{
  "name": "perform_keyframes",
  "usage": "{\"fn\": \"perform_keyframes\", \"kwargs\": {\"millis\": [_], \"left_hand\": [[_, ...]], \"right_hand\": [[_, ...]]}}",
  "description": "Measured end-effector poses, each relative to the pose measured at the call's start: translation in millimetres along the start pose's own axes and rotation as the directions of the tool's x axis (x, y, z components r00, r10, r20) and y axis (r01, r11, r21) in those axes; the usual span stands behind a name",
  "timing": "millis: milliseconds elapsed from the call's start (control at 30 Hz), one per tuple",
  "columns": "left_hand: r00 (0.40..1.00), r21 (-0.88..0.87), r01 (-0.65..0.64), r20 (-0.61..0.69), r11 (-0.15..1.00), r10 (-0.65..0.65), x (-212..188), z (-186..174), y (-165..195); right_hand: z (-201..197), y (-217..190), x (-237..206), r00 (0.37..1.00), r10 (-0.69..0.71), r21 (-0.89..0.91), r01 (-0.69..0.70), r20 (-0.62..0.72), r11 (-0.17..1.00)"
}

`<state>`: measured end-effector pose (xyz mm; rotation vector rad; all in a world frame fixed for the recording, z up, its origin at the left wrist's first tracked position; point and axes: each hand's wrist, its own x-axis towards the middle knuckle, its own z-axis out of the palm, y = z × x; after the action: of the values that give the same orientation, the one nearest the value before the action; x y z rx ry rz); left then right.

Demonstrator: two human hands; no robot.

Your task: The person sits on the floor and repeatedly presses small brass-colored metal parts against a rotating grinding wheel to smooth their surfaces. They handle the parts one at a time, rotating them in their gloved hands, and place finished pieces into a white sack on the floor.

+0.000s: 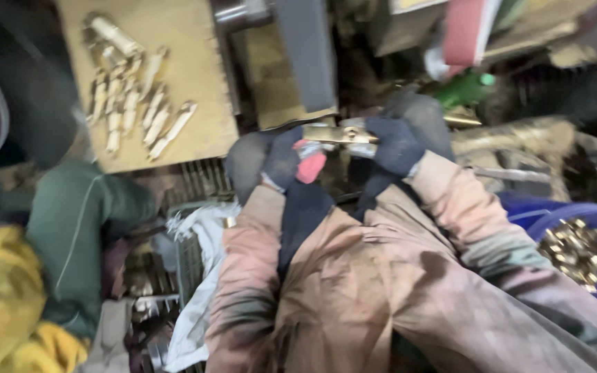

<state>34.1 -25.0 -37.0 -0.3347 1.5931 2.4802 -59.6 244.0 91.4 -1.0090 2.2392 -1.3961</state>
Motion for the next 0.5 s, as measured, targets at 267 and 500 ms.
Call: {"fn": "perform_keyframes", "kwargs": {"millis": [267,500], "left_hand": [[0.996,-0.163,0.079,-0.023,0.983,-0.084,28.5,-3.7,-7.9],[0.994,-0.048,0.110,0.001,0.993,-0.110,50.5,-8.4,-16.1]], "right_hand": [[-5.3,-4.5,0.6,0.979,0.198,0.121,-0.192,-0.041,0.974],[-0.6,6.7,6.2,0.960,0.271,0.158,-0.257,-0.074,0.954]]}}
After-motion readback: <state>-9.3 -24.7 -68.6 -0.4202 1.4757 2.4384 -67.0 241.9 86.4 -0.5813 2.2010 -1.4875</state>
